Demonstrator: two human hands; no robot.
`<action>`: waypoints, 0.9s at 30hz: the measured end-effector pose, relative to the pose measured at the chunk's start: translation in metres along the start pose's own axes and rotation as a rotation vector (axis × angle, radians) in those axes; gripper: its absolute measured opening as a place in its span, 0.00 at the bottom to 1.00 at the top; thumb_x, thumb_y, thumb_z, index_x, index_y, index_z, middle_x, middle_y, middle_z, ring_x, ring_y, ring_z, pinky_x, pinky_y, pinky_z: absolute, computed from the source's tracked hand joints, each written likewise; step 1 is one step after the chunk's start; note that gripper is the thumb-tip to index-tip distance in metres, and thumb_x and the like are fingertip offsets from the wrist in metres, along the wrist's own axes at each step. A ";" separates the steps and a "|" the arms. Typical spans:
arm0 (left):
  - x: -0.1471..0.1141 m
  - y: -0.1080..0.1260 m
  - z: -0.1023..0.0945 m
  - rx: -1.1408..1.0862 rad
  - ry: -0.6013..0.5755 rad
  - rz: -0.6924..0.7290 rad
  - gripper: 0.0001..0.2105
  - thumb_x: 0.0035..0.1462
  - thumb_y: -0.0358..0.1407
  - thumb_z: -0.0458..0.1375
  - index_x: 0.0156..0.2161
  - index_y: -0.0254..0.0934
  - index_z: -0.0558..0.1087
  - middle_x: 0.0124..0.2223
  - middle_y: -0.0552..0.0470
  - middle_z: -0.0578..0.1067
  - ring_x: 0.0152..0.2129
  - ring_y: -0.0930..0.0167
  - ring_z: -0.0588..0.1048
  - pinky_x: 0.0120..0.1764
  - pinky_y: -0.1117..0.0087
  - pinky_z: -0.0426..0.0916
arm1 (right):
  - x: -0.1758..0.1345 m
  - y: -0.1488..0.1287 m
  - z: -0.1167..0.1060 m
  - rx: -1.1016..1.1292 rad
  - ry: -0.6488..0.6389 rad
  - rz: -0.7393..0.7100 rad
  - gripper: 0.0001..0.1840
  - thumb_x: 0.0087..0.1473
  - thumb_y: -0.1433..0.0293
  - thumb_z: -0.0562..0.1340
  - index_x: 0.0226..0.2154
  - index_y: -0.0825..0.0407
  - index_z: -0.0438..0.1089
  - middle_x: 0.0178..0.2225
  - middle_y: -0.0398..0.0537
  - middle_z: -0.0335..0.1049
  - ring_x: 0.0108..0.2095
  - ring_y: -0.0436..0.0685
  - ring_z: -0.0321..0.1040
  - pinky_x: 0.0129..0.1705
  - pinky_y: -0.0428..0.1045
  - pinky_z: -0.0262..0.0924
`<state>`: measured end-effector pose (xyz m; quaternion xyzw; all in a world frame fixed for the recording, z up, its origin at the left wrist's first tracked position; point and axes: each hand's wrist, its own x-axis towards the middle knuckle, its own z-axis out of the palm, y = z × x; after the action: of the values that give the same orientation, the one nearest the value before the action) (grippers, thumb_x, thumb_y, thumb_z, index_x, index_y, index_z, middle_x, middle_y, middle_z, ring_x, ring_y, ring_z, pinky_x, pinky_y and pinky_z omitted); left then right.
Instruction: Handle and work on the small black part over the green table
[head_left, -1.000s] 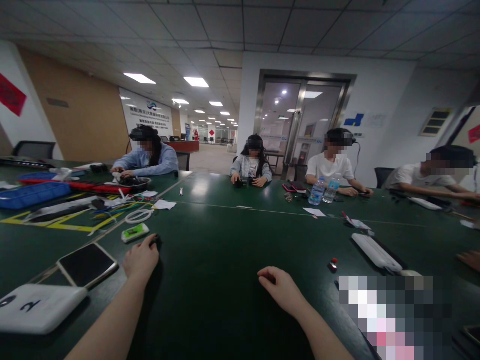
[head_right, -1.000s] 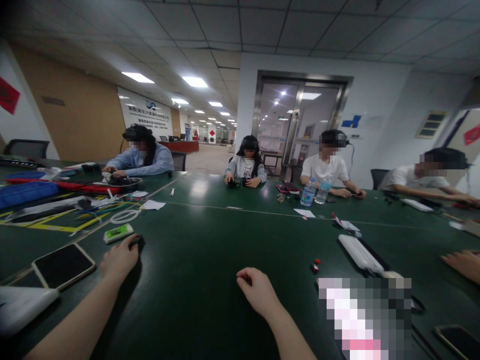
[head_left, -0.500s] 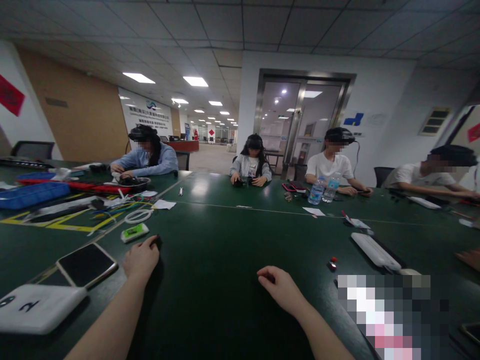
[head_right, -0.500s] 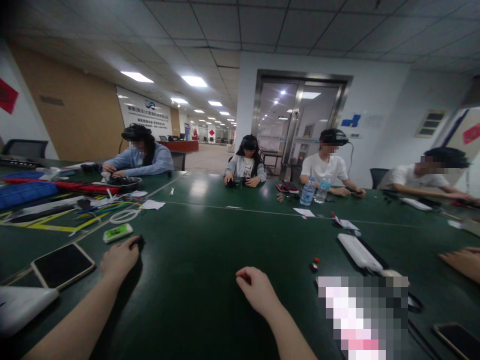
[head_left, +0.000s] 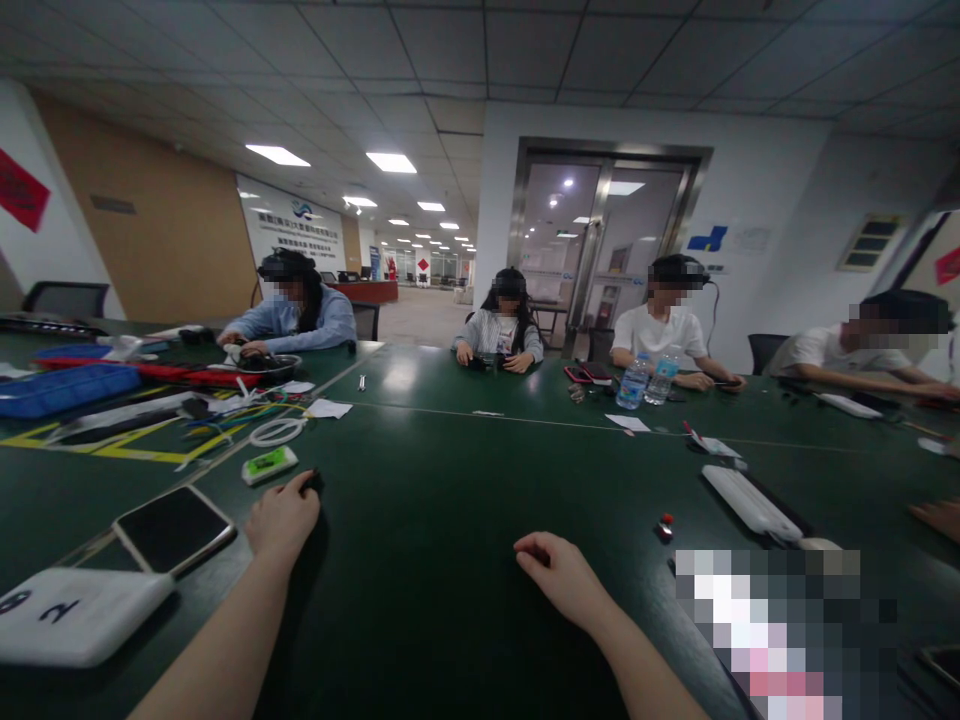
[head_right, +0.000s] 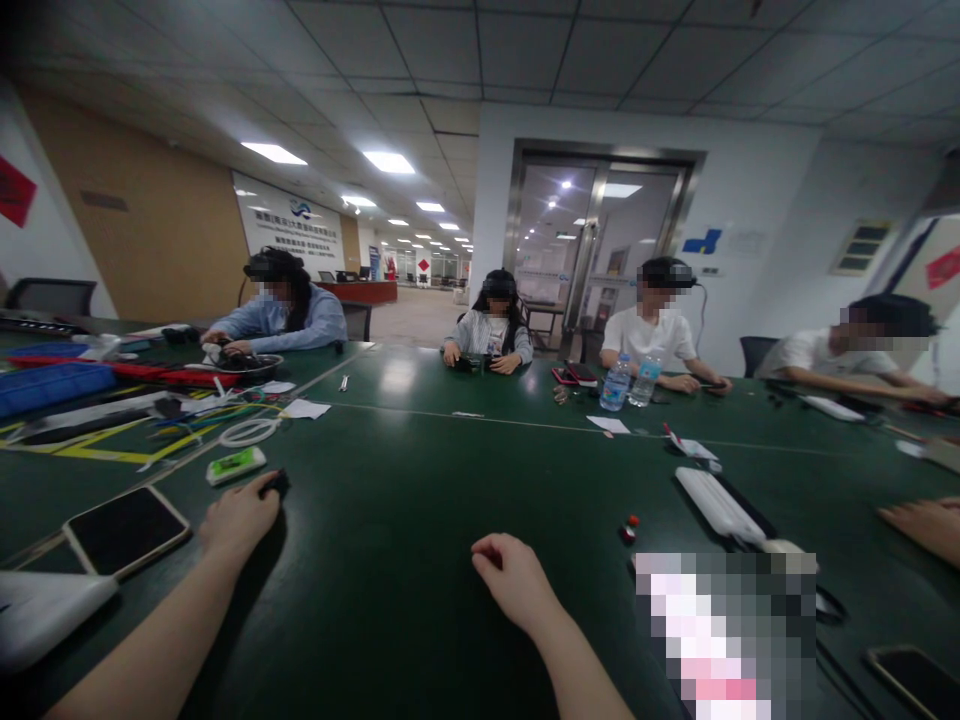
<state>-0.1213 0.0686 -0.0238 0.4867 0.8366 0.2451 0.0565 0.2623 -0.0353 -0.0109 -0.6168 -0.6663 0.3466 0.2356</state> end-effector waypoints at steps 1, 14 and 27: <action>0.000 0.000 0.000 0.022 0.000 -0.010 0.23 0.53 0.40 0.46 0.54 0.43 0.67 0.53 0.39 0.67 0.48 0.51 0.66 0.46 0.52 0.62 | 0.000 0.000 0.000 -0.003 0.000 0.000 0.13 0.55 0.66 0.56 0.42 0.48 0.70 0.41 0.45 0.70 0.42 0.55 0.67 0.42 0.49 0.62; -0.002 0.003 -0.001 0.106 -0.011 -0.049 0.22 0.56 0.42 0.43 0.55 0.48 0.66 0.54 0.44 0.68 0.48 0.55 0.67 0.44 0.56 0.64 | 0.000 -0.003 0.000 -0.004 -0.001 0.001 0.13 0.55 0.66 0.56 0.43 0.49 0.70 0.42 0.45 0.70 0.43 0.56 0.67 0.43 0.49 0.61; -0.003 0.005 -0.004 0.080 -0.039 -0.056 0.23 0.55 0.43 0.44 0.55 0.46 0.65 0.54 0.42 0.66 0.49 0.54 0.65 0.45 0.55 0.62 | -0.001 -0.003 0.000 -0.005 0.004 0.010 0.12 0.55 0.67 0.57 0.42 0.48 0.70 0.42 0.45 0.70 0.43 0.55 0.67 0.43 0.49 0.61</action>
<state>-0.1176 0.0669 -0.0189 0.4695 0.8579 0.2001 0.0602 0.2604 -0.0360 -0.0081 -0.6213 -0.6637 0.3448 0.2336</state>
